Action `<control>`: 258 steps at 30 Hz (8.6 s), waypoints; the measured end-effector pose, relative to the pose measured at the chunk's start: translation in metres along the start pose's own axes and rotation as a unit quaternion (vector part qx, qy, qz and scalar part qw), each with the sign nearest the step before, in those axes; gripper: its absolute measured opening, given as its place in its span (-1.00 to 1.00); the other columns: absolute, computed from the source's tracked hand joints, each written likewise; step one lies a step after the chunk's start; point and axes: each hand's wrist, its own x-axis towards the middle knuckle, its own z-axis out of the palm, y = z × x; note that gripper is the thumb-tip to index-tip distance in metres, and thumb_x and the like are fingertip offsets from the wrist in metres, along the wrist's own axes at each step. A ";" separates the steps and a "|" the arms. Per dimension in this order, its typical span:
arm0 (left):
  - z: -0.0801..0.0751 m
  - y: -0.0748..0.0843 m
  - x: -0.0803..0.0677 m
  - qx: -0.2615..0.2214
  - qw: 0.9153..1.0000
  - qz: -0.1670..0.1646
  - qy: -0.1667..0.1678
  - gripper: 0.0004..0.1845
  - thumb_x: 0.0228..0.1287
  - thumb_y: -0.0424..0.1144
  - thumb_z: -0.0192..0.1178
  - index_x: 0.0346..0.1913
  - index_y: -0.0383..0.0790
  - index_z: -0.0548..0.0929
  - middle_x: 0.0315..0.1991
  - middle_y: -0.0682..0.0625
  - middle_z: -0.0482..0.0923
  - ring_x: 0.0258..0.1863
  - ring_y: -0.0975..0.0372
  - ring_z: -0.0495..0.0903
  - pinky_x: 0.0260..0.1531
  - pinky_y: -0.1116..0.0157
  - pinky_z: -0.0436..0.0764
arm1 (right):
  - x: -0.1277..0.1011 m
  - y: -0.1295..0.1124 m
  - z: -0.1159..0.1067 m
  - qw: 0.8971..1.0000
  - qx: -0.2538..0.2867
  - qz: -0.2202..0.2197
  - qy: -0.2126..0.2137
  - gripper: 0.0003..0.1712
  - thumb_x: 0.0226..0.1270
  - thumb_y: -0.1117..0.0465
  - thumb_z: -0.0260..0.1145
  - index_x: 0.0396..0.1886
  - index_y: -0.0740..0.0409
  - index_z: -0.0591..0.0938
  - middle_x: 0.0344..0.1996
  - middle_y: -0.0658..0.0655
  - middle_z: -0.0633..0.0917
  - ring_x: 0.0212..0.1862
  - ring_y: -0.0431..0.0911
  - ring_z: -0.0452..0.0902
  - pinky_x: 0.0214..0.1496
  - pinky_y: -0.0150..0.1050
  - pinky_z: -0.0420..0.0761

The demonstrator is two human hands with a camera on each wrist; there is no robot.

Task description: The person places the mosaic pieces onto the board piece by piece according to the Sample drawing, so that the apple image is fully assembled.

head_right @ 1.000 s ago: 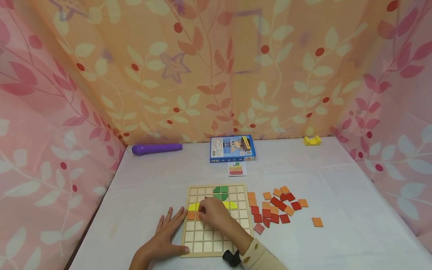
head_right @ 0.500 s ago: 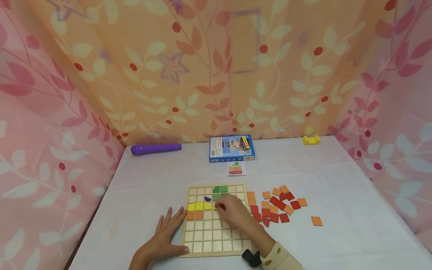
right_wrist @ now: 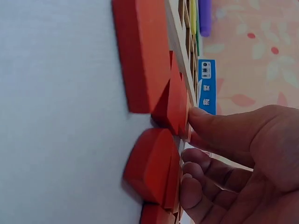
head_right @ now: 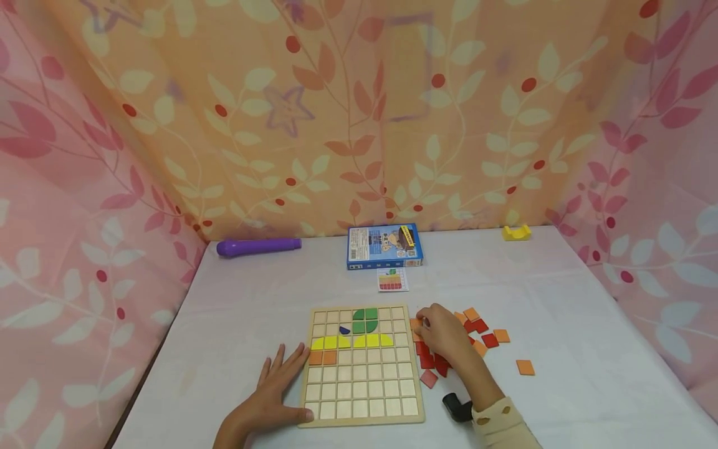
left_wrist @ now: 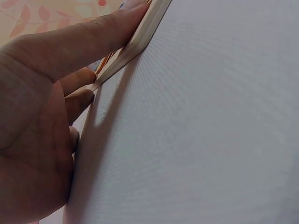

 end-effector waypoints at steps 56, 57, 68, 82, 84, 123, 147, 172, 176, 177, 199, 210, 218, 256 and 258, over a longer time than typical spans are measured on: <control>0.000 0.002 -0.001 -0.010 1.000 0.004 0.007 0.27 -0.17 0.29 0.52 0.60 -0.03 0.11 0.60 -0.02 -0.06 0.56 -0.11 -0.46 0.37 -0.22 -0.50 | -0.010 -0.020 0.013 0.972 0.229 -0.008 -0.040 -0.94 0.26 0.35 0.43 -0.31 0.13 0.77 -0.39 0.00 0.69 -0.42 -0.10 0.56 -0.37 -0.30 0.67; 0.000 0.002 -0.001 -0.010 1.000 0.003 0.007 0.27 -0.18 0.29 0.53 0.61 -0.02 0.11 0.60 -0.02 -0.06 0.56 -0.10 -0.46 0.37 -0.22 -0.50 | -0.011 -0.022 0.014 0.972 0.230 -0.012 -0.043 -0.94 0.25 0.35 0.43 -0.31 0.13 0.76 -0.40 0.00 0.68 -0.43 -0.10 0.56 -0.36 -0.30 0.67; -0.002 0.004 -0.003 -0.007 1.000 0.011 0.010 0.26 -0.15 0.26 0.53 0.60 -0.06 0.11 0.60 -0.05 -0.04 0.55 -0.15 -0.43 0.37 -0.25 -0.47 | -0.010 -0.045 0.029 0.968 0.214 -0.113 -0.064 -0.99 0.23 0.32 0.45 -0.36 0.17 0.76 -0.36 -0.06 0.70 -0.35 -0.14 0.54 -0.26 -0.32 0.63; -0.001 0.003 -0.002 -0.003 1.000 0.006 0.002 0.25 -0.13 0.29 0.50 0.61 -0.04 0.10 0.61 -0.02 -0.06 0.56 -0.13 -0.44 0.37 -0.23 -0.48 | -0.009 -0.081 0.051 0.963 0.185 -0.174 -0.094 -0.96 0.26 0.31 0.43 -0.37 0.09 0.74 -0.44 -0.17 0.65 -0.36 -0.23 0.52 -0.27 -0.32 0.60; -0.001 0.002 -0.002 -0.003 1.000 0.008 0.002 0.25 -0.12 0.29 0.50 0.61 -0.04 0.10 0.61 -0.02 -0.06 0.56 -0.13 -0.43 0.37 -0.23 -0.47 | -0.011 -0.085 0.054 0.965 0.173 -0.174 -0.091 -0.94 0.25 0.30 0.44 -0.38 0.06 0.73 -0.46 -0.19 0.63 -0.36 -0.24 0.50 -0.27 -0.32 0.59; 0.000 0.001 0.001 0.003 1.000 -0.007 0.004 0.28 -0.19 0.31 0.51 0.60 -0.02 0.11 0.61 -0.01 -0.06 0.56 -0.11 -0.44 0.38 -0.24 -0.48 | -0.008 -0.008 0.000 1.000 0.027 0.001 -0.010 -0.84 0.20 0.23 0.49 -0.22 0.13 0.77 -0.40 0.03 0.60 -0.33 -0.07 0.45 -0.26 -0.16 0.61; -0.001 0.003 0.000 0.001 1.000 -0.004 0.004 0.27 -0.18 0.29 0.52 0.60 -0.03 0.11 0.61 -0.02 -0.06 0.56 -0.11 -0.44 0.37 -0.24 -0.48 | -0.009 0.004 -0.005 0.998 0.049 0.012 -0.031 -0.82 0.19 0.27 0.51 -0.40 0.09 0.62 -0.53 -0.01 0.56 -0.41 -0.09 0.45 -0.37 -0.24 0.55; 0.001 -0.001 0.000 -0.005 1.000 -0.003 0.004 0.27 -0.18 0.29 0.52 0.60 -0.02 0.11 0.61 -0.02 -0.06 0.56 -0.11 -0.44 0.37 -0.23 -0.49 | -0.008 -0.032 -0.003 0.991 0.116 -0.038 -0.055 -0.80 0.16 0.31 0.51 -0.52 0.04 0.63 -0.53 -0.02 0.53 -0.36 -0.09 0.43 -0.33 -0.21 0.50; 0.002 -0.001 0.001 -0.002 1.000 -0.006 0.005 0.27 -0.19 0.30 0.52 0.60 -0.02 0.12 0.61 -0.01 -0.06 0.56 -0.11 -0.44 0.37 -0.24 -0.48 | -0.007 -0.044 0.005 0.987 0.128 -0.071 -0.068 -0.78 0.14 0.31 0.52 -0.54 0.03 0.63 -0.55 -0.04 0.53 -0.38 -0.10 0.42 -0.34 -0.21 0.47; 0.002 -0.001 0.001 -0.002 1.000 -0.007 0.005 0.27 -0.19 0.30 0.52 0.60 -0.02 0.12 0.61 -0.01 -0.06 0.56 -0.11 -0.44 0.37 -0.24 -0.48 | -0.007 -0.047 0.007 0.986 0.130 -0.080 -0.072 -0.78 0.14 0.32 0.52 -0.54 0.03 0.63 -0.56 -0.05 0.53 -0.38 -0.11 0.42 -0.34 -0.21 0.47; 0.000 0.002 -0.001 -0.003 1.000 0.002 0.005 0.27 -0.17 0.30 0.52 0.60 -0.06 0.12 0.60 -0.02 -0.06 0.56 -0.11 -0.44 0.38 -0.23 -0.48 | -0.012 -0.087 0.044 0.983 0.063 -0.161 -0.053 -0.86 0.12 0.36 0.47 -0.54 0.05 0.74 -0.53 -0.15 0.59 -0.43 -0.22 0.43 -0.38 -0.26 0.51; 0.000 0.001 0.001 0.003 1.000 -0.006 0.008 0.27 -0.19 0.29 0.53 0.60 -0.03 0.12 0.60 -0.02 -0.05 0.56 -0.12 -0.43 0.38 -0.24 -0.48 | -0.019 -0.079 0.041 0.978 0.057 -0.192 -0.055 -0.91 0.22 0.32 0.44 -0.40 0.08 0.83 -0.40 -0.10 0.76 -0.24 -0.14 0.64 -0.15 -0.10 0.67; 0.001 0.000 0.001 -0.001 1.000 0.000 0.008 0.28 -0.19 0.30 0.52 0.60 -0.03 0.12 0.60 -0.03 -0.05 0.56 -0.12 -0.43 0.37 -0.24 -0.48 | -0.018 -0.049 0.014 0.993 0.066 -0.094 -0.035 -0.92 0.23 0.35 0.42 -0.33 0.11 0.79 -0.42 -0.07 0.66 -0.35 -0.14 0.48 -0.27 -0.17 0.57; 0.001 0.002 0.001 0.006 1.000 -0.007 0.005 0.28 -0.19 0.29 0.52 0.60 -0.05 0.11 0.60 -0.04 -0.05 0.55 -0.14 -0.44 0.38 -0.25 -0.47 | -0.021 0.034 -0.040 0.997 0.058 -0.018 -0.044 -0.84 0.22 0.34 0.43 -0.48 0.11 0.61 -0.55 -0.02 0.53 -0.42 -0.09 0.42 -0.39 -0.20 0.47; 0.001 0.002 0.001 0.003 1.000 -0.007 0.004 0.27 -0.18 0.29 0.52 0.60 -0.05 0.11 0.60 -0.04 -0.05 0.55 -0.15 -0.43 0.37 -0.25 -0.47 | -0.021 0.035 -0.041 0.997 0.061 -0.015 -0.048 -0.86 0.24 0.33 0.43 -0.46 0.12 0.62 -0.55 -0.01 0.53 -0.41 -0.09 0.42 -0.38 -0.20 0.47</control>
